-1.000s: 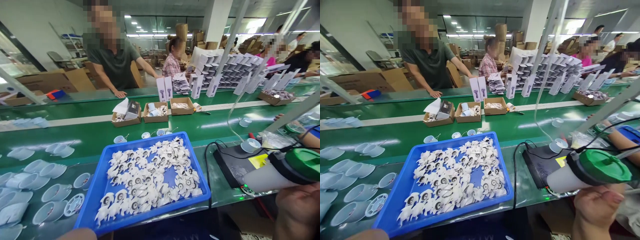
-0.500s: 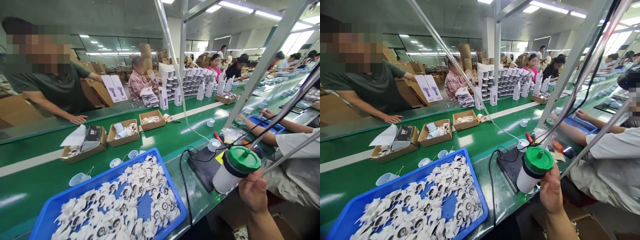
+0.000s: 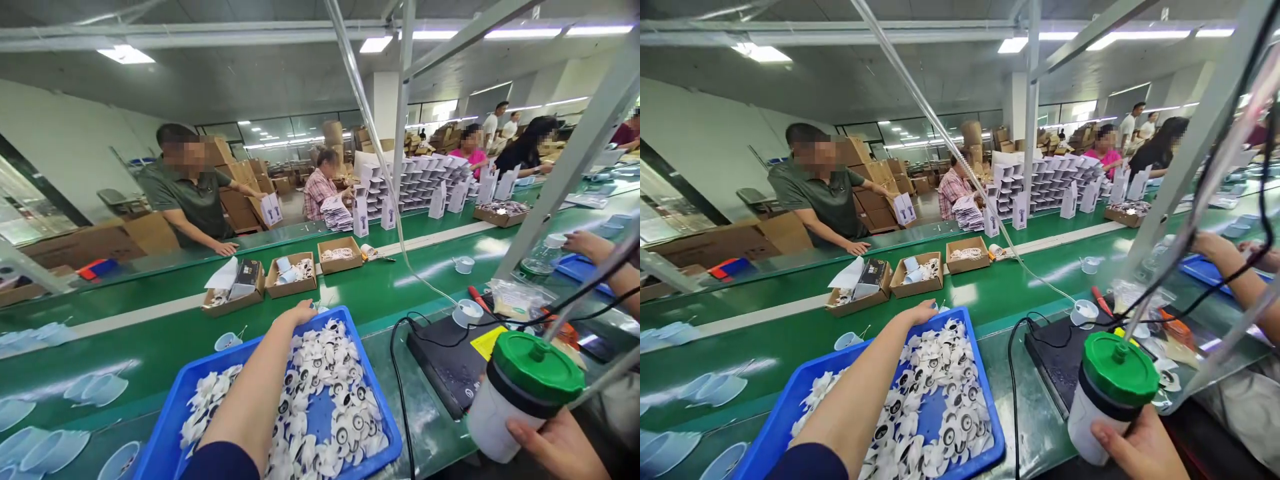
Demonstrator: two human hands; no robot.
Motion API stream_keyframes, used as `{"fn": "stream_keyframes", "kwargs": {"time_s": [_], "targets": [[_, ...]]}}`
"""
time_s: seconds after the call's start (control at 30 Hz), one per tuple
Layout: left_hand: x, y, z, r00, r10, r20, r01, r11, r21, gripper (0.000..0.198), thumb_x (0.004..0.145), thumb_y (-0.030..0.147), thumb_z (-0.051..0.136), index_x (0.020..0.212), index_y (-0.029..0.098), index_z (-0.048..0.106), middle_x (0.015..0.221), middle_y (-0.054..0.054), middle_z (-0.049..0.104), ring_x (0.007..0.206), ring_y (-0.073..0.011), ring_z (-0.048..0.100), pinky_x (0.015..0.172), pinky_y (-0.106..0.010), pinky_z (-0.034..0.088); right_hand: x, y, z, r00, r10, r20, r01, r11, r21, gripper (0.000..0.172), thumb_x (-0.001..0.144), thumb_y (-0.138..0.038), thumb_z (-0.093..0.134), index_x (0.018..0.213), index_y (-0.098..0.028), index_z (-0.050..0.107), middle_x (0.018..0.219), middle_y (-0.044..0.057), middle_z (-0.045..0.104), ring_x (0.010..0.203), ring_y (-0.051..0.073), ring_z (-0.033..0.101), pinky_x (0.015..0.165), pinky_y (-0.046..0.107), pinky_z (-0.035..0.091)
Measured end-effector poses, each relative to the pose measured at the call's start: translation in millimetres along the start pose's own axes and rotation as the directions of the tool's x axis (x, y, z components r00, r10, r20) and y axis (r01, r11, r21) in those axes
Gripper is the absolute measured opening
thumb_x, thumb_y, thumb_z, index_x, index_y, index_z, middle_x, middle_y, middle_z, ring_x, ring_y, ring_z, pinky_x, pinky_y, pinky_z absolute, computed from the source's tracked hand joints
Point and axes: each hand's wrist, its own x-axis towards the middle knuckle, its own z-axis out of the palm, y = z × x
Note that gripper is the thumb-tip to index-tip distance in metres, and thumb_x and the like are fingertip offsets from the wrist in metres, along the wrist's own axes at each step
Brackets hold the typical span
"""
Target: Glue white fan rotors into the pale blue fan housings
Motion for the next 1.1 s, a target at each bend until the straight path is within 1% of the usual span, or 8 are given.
{"fn": "stream_keyframes", "kwargs": {"time_s": [0.17, 0.4, 0.53, 0.7, 0.8, 0.9, 1.0, 1.1], "targets": [[18, -9, 0.2, 0.975, -0.040, 0.219, 0.039, 0.999, 0.008, 0.032, 0.094, 0.032, 0.060, 0.121, 0.016, 0.058, 0.122, -0.009, 0.060, 0.104, -0.0232, 0.062, 0.086, -0.043, 0.055, -17, -8, -1, 0.993, 0.121, -0.003, -0.121, 0.993, 0.005, 0.088, 0.042, -0.063, 0.085, 0.115, -0.019, 0.065, 0.087, 0.018, 0.071, 0.074, 0.041, 0.069, 0.060, 0.046, 0.062], [-8, -37, -5.7, 0.954, -0.135, 0.267, 0.150, 0.988, -0.035, 0.032, 0.094, 0.033, 0.060, 0.121, 0.016, 0.058, 0.122, -0.009, 0.060, 0.103, -0.0233, 0.062, 0.086, -0.043, 0.054, -20, 13, 2, 0.993, 0.117, 0.029, -0.120, 0.984, 0.130, 0.092, 0.051, -0.049, 0.088, 0.130, -0.019, 0.052, 0.096, 0.019, 0.071, 0.078, 0.038, 0.069, 0.064, 0.044, 0.061], [-24, -29, -17.2, 0.969, -0.178, 0.169, 0.192, 0.979, -0.067, 0.032, 0.093, 0.033, 0.060, 0.119, 0.015, 0.058, 0.119, -0.009, 0.061, 0.101, -0.0228, 0.063, 0.084, -0.042, 0.055, -11, 8, 14, 0.990, 0.061, 0.124, -0.090, 0.966, 0.244, 0.086, 0.059, -0.042, 0.085, 0.134, -0.021, 0.047, 0.114, 0.020, 0.066, 0.096, 0.039, 0.067, 0.073, 0.043, 0.061], [-48, -10, -47.4, 0.981, -0.124, -0.146, 0.097, 0.979, -0.180, 0.037, 0.092, 0.032, 0.061, 0.125, 0.017, 0.054, 0.128, -0.011, 0.055, 0.111, -0.0258, 0.058, 0.091, -0.047, 0.051, -11, -16, 18, 0.964, -0.031, 0.264, -0.059, 0.945, 0.323, 0.067, 0.068, -0.041, 0.080, 0.126, -0.020, 0.056, 0.124, 0.022, 0.060, 0.110, 0.043, 0.060, 0.080, 0.049, 0.059], [-88, -10, -64.7, 0.960, -0.058, -0.275, -0.021, 0.961, -0.275, 0.057, 0.088, 0.023, 0.062, 0.140, 0.015, 0.038, 0.136, -0.014, 0.048, 0.119, -0.0276, 0.053, 0.099, -0.046, 0.046, -17, -22, 12, 0.965, 0.041, 0.260, -0.139, 0.918, 0.371, 0.062, 0.065, -0.045, 0.081, 0.118, -0.019, 0.061, 0.114, 0.022, 0.064, 0.099, 0.044, 0.065, 0.072, 0.051, 0.060], [-162, -16, -61.2, 0.965, 0.044, -0.258, -0.142, 0.916, -0.375, 0.072, 0.081, 0.020, 0.060, 0.144, 0.024, 0.027, 0.132, -0.007, 0.052, 0.113, -0.0233, 0.058, 0.094, -0.037, 0.050, -23, -30, 13, 0.953, 0.102, 0.285, -0.237, 0.837, 0.493, 0.070, 0.066, -0.050, 0.077, 0.127, -0.025, 0.054, 0.108, 0.013, 0.063, 0.090, 0.037, 0.067, 0.071, 0.050, 0.060], [-246, -7, -28.3, 0.934, 0.286, -0.216, -0.358, 0.784, -0.508, 0.061, 0.073, 0.026, 0.066, 0.131, 0.026, 0.046, 0.135, -0.007, 0.051, 0.123, -0.0299, 0.050, 0.102, -0.041, 0.044, -23, -46, 38, 0.952, 0.067, 0.297, -0.238, 0.774, 0.586, 0.070, 0.070, -0.051, 0.073, 0.132, -0.029, 0.049, 0.103, 0.007, 0.059, 0.088, 0.028, 0.065, 0.074, 0.043, 0.059], [-297, 17, 24.8, 0.939, 0.260, -0.224, -0.339, 0.610, -0.717, 0.057, 0.075, 0.021, 0.060, 0.129, 0.024, 0.042, 0.133, -0.011, 0.051, 0.119, -0.0277, 0.054, 0.099, -0.040, 0.045, -20, -72, 83, 0.934, -0.065, 0.352, -0.179, 0.768, 0.615, 0.076, 0.066, -0.050, 0.081, 0.131, -0.029, 0.049, 0.096, 0.004, 0.058, 0.082, 0.023, 0.061, 0.074, 0.038, 0.058]]}}
